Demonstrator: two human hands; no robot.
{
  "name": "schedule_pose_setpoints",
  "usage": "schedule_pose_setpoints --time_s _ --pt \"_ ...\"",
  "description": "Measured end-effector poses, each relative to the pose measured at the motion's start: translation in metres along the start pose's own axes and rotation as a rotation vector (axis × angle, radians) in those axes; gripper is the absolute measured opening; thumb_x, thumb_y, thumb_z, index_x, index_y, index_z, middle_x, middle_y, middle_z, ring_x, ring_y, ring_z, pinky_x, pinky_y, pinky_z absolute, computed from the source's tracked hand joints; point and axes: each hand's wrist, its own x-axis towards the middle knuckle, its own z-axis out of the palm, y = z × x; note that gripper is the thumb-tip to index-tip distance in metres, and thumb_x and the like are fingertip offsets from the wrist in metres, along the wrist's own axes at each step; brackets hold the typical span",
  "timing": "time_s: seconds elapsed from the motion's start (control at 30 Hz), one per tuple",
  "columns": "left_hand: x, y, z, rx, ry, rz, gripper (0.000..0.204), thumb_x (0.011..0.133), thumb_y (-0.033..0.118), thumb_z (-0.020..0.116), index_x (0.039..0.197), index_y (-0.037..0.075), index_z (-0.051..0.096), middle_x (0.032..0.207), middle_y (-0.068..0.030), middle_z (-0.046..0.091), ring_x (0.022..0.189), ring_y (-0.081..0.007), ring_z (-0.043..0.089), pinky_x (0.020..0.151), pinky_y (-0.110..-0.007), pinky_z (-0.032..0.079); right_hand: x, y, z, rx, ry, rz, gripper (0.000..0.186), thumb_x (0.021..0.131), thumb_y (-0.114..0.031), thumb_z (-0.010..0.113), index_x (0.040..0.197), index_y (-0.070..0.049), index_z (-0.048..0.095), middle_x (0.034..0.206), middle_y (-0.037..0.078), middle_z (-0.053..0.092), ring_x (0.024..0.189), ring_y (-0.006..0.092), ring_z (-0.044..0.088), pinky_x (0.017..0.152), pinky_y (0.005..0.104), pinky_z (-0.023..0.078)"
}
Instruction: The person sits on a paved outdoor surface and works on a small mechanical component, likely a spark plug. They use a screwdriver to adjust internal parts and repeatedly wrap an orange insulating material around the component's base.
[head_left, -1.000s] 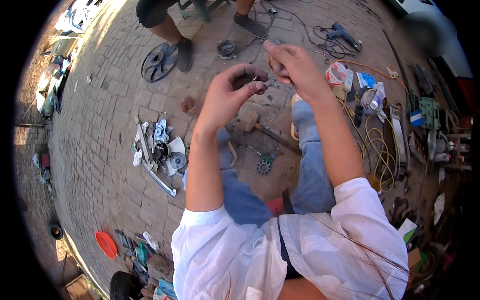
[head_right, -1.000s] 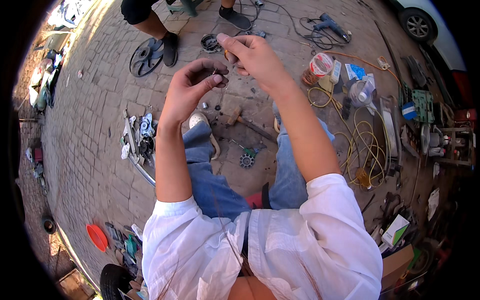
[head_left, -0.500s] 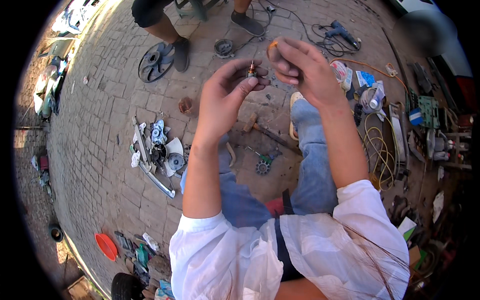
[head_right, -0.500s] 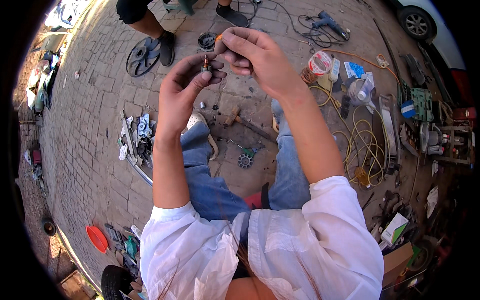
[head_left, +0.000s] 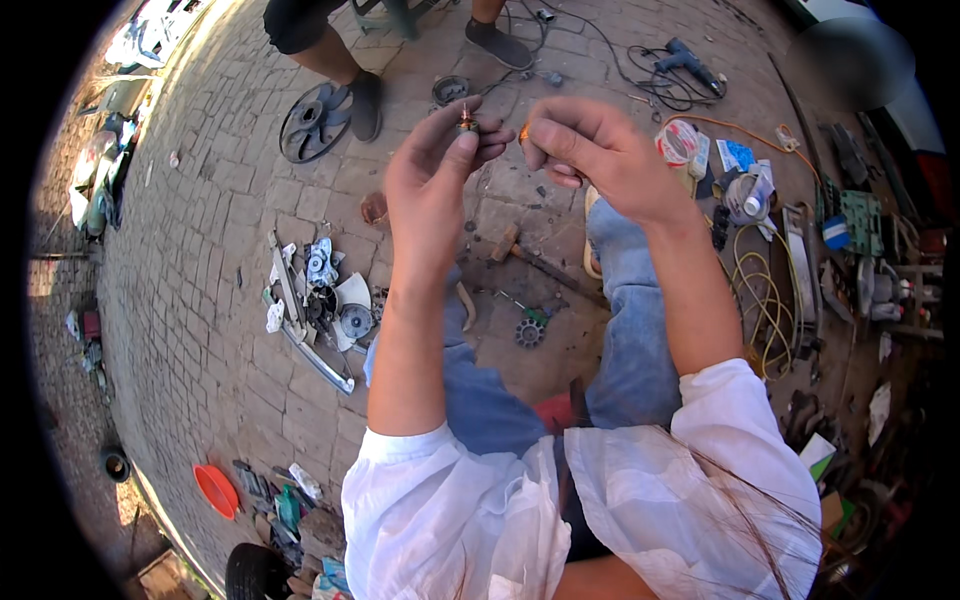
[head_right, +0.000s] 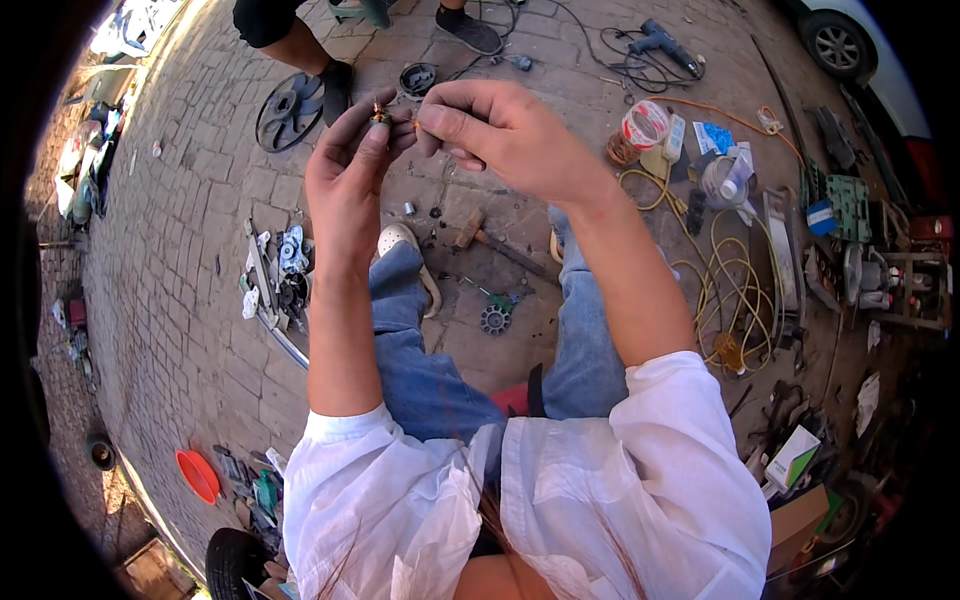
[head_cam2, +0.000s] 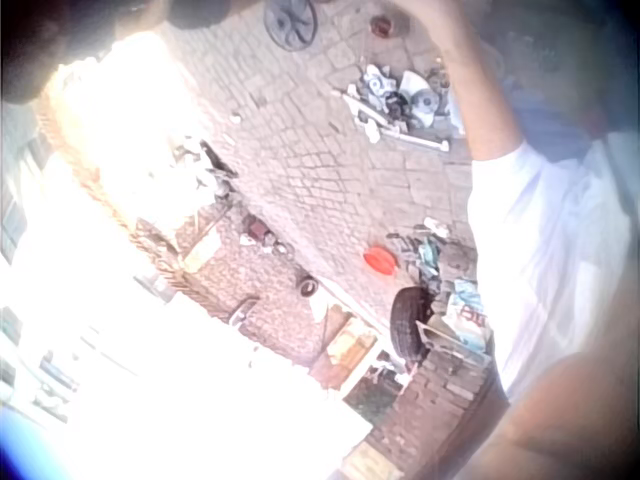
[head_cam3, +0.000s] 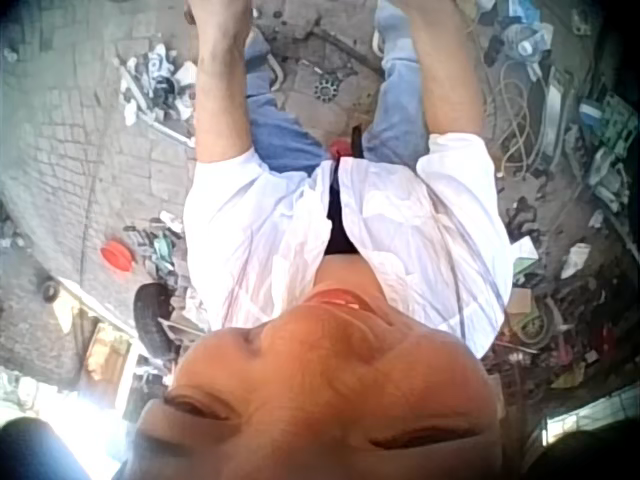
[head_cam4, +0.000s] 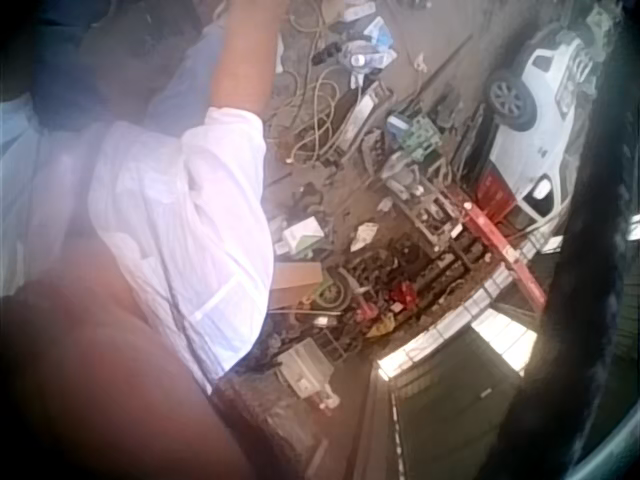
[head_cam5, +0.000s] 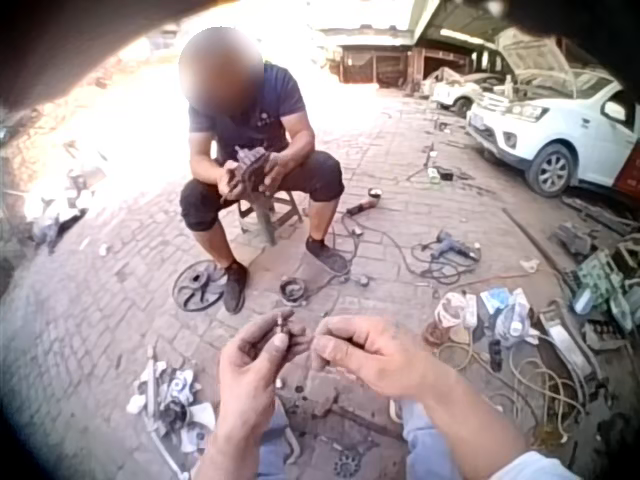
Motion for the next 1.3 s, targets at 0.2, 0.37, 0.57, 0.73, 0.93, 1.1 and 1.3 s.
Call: schedule_pose_setpoints --time_s 0.2,0.37,0.57,0.73,0.93,1.1,1.3 --pt "0.006 -0.007 0.005 -0.081 0.173 -0.104 0.03 0.092 0.0 0.054 0.121 -0.008 0.055 0.104 -0.0163 0.065 0.096 -0.0234 0.066 0.084 -0.03 0.053 0.002 0.01 0.006 -0.417 0.043 -0.099 0.021 0.094 -0.017 0.056 0.086 0.002 0.061 0.071 0.003 0.058 0.067 0.0089 0.049 0.059 0.0261 0.04" --pt "0.008 -0.023 0.008 0.699 0.208 0.232 0.028 0.089 -0.004 0.055 0.116 -0.005 0.06 0.098 -0.0116 0.069 0.089 -0.0175 0.068 0.077 -0.027 0.052 0.001 0.007 0.008 -0.471 0.129 -0.097 0.021 0.094 -0.017 0.056 0.088 0.003 0.061 0.072 0.004 0.059 0.067 0.0099 0.049 0.061 0.0267 0.041" --pt "0.031 -0.011 -0.037 0.616 0.427 0.046 0.026 0.092 -0.002 0.053 0.116 -0.011 0.057 0.095 -0.0145 0.066 0.084 -0.0185 0.068 0.076 -0.029 0.056 -0.012 -0.015 0.024 -0.328 0.052 -0.049 0.023 0.095 -0.018 0.056 0.088 0.003 0.061 0.075 0.002 0.058 0.067 0.0082 0.048 0.058 0.026 0.04" --pt "0.021 -0.011 -0.032 0.122 0.189 0.015 0.031 0.092 0.002 0.052 0.122 -0.006 0.055 0.104 -0.0115 0.06 0.09 -0.0139 0.06 0.078 -0.025 0.05 0.002 0.017 -0.003 0.27 0.205 0.174 0.025 0.096 -0.023 0.057 0.091 0.001 0.063 0.073 -0.002 0.054 0.063 0.0044 0.043 0.055 0.0205 0.036" --pt "0.014 -0.006 -0.013 0.49 0.139 0.419 0.02 0.085 0.004 0.064 0.104 -0.001 0.068 0.075 0.0026 0.051 0.064 -0.0055 0.041 0.058 -0.021 0.033 0.005 0.025 -0.009 0.443 0.132 0.235 0.026 0.097 -0.026 0.056 0.092 -0.002 0.063 0.072 -0.004 0.052 0.061 0.0023 0.04 0.051 0.0181 0.034" --pt "0.014 -0.016 -0.001 0.833 0.078 0.401 0.017 0.083 0.007 0.07 0.099 0.003 0.071 0.07 -0.0004 0.051 0.061 -0.0077 0.044 0.054 -0.023 0.034 0.005 0.026 -0.012 0.511 0.099 0.209 0.026 0.097 -0.025 0.055 0.102 0.0 0.064 0.081 -0.002 0.059 0.059 0.0024 0.039 0.05 0.0178 0.035" --pt "0.013 -0.027 -0.004 0.576 0.054 0.23 0.017 0.086 0.013 0.069 0.096 -0.001 0.071 0.077 -0.0031 0.062 0.068 -0.0094 0.052 0.061 -0.023 0.041 0.009 0.025 -0.002 0.25 0.169 0.094 0.031 0.096 -0.014 0.051 0.123 -0.001 0.059 0.109 0.002 0.066 0.059 0.0035 0.042 0.054 0.0185 0.041"
